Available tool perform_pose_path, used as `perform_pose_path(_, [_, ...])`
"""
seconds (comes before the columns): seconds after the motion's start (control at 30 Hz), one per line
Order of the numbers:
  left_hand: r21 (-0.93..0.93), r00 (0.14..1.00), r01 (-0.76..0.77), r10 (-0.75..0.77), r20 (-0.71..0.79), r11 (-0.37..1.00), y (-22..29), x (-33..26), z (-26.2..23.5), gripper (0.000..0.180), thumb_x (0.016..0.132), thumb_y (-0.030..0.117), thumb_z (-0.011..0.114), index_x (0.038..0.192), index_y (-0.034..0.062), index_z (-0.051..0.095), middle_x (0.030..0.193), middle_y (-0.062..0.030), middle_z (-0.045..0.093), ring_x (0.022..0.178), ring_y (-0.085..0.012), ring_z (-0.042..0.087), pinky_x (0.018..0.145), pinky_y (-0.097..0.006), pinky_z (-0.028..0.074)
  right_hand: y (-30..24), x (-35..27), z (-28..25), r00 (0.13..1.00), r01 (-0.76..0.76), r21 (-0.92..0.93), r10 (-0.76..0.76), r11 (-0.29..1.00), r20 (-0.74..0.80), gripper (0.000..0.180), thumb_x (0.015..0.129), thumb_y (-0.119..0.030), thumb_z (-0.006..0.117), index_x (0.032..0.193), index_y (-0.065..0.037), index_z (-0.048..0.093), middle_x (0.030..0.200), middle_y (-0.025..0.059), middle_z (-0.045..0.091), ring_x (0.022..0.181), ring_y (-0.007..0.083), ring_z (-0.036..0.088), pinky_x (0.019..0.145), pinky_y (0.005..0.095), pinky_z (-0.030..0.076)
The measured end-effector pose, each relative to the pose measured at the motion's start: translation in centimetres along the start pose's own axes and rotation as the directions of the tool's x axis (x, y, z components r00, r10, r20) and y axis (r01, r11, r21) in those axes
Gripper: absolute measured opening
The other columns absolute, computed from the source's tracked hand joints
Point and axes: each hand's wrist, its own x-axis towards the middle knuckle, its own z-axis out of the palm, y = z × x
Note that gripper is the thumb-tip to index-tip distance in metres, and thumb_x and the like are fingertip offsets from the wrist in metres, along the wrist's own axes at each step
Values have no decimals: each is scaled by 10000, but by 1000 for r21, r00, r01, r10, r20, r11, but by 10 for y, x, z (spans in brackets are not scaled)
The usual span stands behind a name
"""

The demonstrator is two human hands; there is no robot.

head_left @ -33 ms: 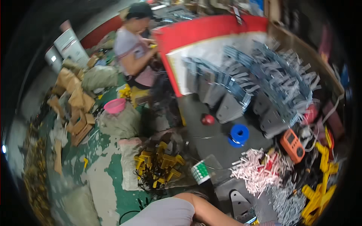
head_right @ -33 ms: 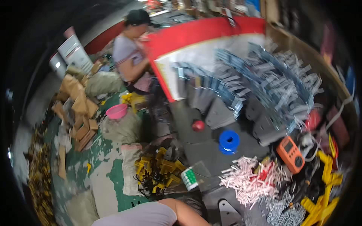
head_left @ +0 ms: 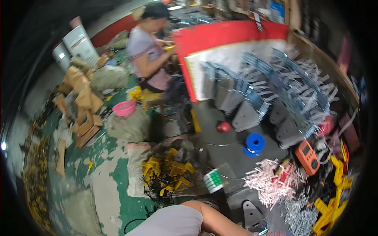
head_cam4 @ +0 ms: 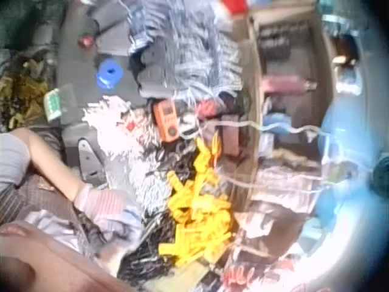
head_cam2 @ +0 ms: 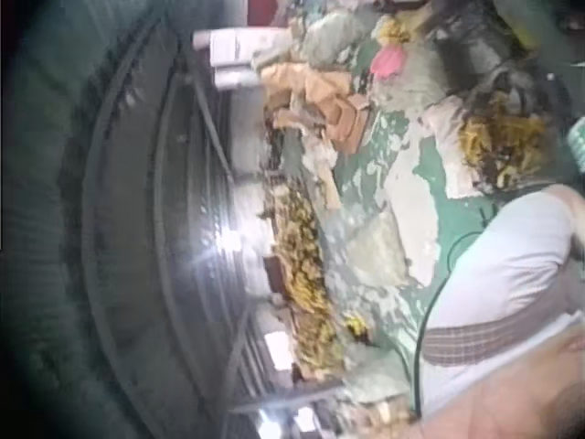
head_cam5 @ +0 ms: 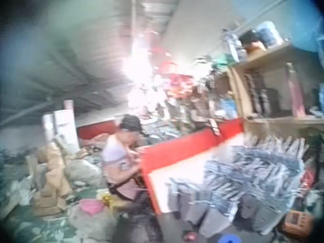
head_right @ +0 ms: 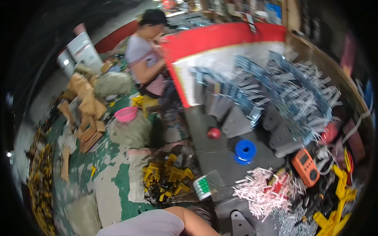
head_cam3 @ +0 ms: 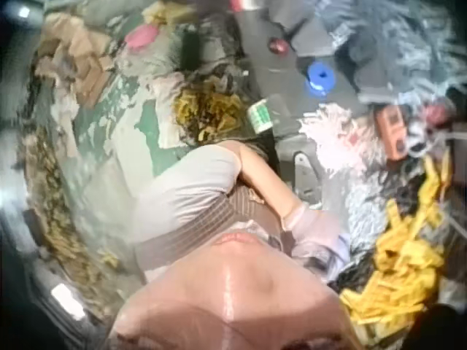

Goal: The person assembles yellow plastic components with internal metal parts and wiring using a soldering iron and a pneumatic screwdriver.

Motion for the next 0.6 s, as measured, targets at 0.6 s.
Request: perform_pose_path(0.6, [486,796,154,-400,455,860,-29,-85,-59,735,631,350,775,1285,112,535,1208,-126,546,1140,-310,522,1001,-457,391,-59,-64,-59,987,140,-205,-121,969,104,231,953,-193,535,1002,-2,653,982,187,643,906,371,591,834,448,467])
